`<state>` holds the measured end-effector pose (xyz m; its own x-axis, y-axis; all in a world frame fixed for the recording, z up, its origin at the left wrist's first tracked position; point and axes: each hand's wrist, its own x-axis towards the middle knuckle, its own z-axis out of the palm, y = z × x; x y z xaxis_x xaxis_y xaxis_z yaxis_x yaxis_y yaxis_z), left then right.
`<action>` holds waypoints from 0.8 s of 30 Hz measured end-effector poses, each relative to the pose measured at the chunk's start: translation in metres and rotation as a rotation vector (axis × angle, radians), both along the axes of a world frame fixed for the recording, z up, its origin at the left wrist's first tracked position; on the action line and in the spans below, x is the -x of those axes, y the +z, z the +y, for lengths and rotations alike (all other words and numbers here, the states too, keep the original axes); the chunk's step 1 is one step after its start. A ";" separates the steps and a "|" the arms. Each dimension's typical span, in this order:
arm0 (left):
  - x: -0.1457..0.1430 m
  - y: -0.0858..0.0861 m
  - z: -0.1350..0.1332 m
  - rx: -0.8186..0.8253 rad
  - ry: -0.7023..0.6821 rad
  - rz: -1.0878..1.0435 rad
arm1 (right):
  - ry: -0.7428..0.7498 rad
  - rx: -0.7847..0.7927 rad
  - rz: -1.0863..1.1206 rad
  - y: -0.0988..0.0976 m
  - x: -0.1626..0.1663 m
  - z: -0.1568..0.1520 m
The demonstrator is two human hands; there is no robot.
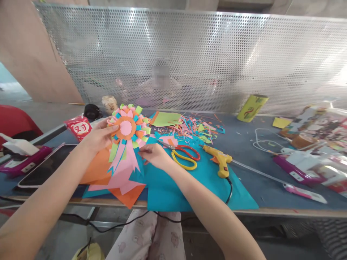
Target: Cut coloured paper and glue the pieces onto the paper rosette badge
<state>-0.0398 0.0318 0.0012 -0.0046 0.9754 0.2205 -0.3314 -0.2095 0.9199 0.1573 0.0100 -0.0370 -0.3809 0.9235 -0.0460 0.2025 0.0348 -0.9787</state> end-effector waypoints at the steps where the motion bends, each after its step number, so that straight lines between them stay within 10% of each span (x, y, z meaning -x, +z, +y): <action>1: -0.003 0.002 0.001 -0.013 -0.013 0.018 | 0.012 0.017 0.022 0.002 -0.001 -0.001; 15: -0.020 0.005 0.009 -0.163 0.109 0.116 | 0.030 0.321 0.446 0.016 -0.011 -0.015; 24: -0.028 0.008 0.004 -0.243 0.134 0.045 | 0.031 0.187 0.324 0.006 -0.008 -0.014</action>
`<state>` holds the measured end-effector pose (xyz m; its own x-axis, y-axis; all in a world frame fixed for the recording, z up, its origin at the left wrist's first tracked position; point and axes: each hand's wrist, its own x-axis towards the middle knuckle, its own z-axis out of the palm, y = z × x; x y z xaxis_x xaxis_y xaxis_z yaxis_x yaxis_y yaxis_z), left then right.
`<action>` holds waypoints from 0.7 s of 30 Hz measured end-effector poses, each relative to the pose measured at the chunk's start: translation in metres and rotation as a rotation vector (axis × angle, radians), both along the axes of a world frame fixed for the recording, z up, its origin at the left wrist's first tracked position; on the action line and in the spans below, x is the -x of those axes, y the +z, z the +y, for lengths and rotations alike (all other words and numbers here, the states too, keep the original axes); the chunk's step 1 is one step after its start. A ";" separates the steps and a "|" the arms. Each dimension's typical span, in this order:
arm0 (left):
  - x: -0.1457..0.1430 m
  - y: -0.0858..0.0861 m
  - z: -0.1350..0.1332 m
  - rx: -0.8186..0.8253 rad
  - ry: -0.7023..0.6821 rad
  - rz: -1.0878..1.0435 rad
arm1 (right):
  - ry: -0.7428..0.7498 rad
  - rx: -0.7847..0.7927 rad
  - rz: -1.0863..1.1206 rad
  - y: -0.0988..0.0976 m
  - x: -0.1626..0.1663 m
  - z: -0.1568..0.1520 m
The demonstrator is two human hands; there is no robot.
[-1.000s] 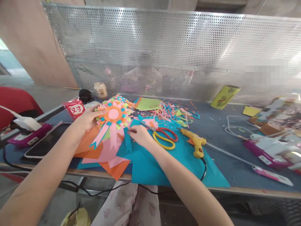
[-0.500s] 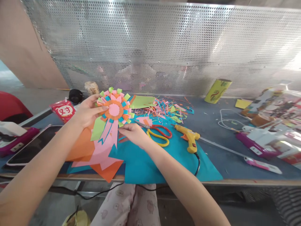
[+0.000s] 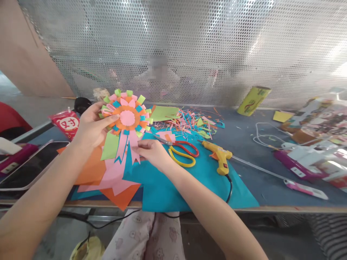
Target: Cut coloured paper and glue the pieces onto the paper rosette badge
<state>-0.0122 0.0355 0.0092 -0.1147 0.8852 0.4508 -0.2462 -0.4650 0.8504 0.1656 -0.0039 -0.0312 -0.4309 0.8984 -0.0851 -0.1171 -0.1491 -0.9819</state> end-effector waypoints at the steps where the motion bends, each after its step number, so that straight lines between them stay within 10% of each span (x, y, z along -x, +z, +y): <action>1: 0.001 0.000 0.000 -0.014 0.007 -0.006 | -0.005 -0.031 -0.019 -0.001 0.000 0.000; 15: -0.002 -0.006 -0.004 -0.045 0.028 -0.082 | -0.104 -0.171 -0.095 -0.001 -0.003 0.005; 21: -0.001 -0.012 -0.002 -0.131 0.061 -0.020 | -0.236 0.008 -0.062 0.003 -0.002 0.005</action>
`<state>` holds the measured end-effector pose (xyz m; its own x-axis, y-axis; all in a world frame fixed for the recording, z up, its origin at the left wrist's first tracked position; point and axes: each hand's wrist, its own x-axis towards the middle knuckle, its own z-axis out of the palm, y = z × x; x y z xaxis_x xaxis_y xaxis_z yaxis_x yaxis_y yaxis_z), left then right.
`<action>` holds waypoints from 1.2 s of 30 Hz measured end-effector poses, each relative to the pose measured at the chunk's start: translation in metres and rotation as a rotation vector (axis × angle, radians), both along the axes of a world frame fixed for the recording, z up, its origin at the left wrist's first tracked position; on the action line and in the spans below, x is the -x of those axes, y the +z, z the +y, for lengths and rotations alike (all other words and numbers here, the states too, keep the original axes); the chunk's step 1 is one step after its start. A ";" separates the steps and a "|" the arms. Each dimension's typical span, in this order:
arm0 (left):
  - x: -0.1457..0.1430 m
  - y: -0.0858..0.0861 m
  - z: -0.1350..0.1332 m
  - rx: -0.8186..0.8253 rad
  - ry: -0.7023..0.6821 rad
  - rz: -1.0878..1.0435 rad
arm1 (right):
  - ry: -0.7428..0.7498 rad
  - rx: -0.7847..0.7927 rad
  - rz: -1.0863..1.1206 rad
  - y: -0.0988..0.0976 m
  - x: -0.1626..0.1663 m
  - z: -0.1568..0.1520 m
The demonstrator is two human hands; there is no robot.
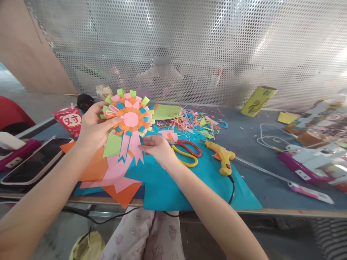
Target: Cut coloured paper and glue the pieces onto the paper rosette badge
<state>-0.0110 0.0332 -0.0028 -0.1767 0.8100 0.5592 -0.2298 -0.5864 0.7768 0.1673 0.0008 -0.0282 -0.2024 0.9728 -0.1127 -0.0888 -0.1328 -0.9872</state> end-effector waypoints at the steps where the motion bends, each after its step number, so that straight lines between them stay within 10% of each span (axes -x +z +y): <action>1: 0.000 -0.001 0.000 -0.012 0.004 0.012 | -0.026 0.010 -0.003 0.001 0.000 0.000; 36: -0.004 -0.009 -0.008 -0.001 0.116 0.050 | -0.121 -0.034 0.179 0.002 0.000 -0.007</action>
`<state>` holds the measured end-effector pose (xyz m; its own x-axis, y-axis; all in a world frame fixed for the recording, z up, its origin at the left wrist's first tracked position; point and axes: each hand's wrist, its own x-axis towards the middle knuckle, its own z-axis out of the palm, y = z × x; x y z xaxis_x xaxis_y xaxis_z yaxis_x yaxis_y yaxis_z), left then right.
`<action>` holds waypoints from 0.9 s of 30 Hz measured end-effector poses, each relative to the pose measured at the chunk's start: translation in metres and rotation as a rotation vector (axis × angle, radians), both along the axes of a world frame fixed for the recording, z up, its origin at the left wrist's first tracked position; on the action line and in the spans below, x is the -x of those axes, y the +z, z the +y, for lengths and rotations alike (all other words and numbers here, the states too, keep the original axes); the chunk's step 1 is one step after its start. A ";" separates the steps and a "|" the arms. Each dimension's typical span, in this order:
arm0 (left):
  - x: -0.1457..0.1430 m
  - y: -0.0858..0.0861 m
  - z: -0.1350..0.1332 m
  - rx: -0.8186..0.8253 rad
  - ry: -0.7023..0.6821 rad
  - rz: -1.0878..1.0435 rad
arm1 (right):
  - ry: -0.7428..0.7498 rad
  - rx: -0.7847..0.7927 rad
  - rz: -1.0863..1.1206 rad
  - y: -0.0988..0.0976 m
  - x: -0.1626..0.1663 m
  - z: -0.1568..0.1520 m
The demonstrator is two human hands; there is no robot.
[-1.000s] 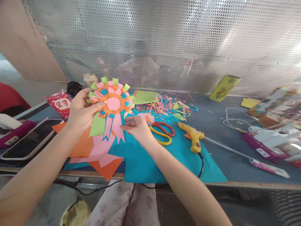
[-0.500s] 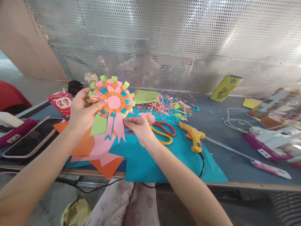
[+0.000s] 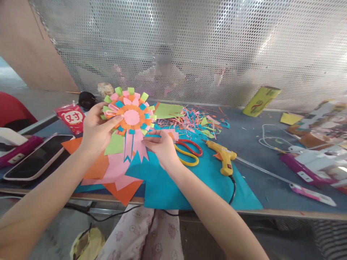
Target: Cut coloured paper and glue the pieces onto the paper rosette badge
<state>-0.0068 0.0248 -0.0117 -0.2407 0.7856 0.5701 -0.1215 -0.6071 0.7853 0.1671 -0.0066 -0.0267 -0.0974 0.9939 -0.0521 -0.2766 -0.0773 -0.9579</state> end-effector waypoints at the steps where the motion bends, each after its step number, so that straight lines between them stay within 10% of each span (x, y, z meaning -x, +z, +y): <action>1: 0.000 0.000 0.000 0.008 -0.004 -0.012 | -0.002 0.002 0.001 0.000 0.000 0.000; 27: 0.003 -0.003 0.006 0.043 -0.037 -0.065 | 0.037 -0.085 -0.069 -0.002 -0.003 0.004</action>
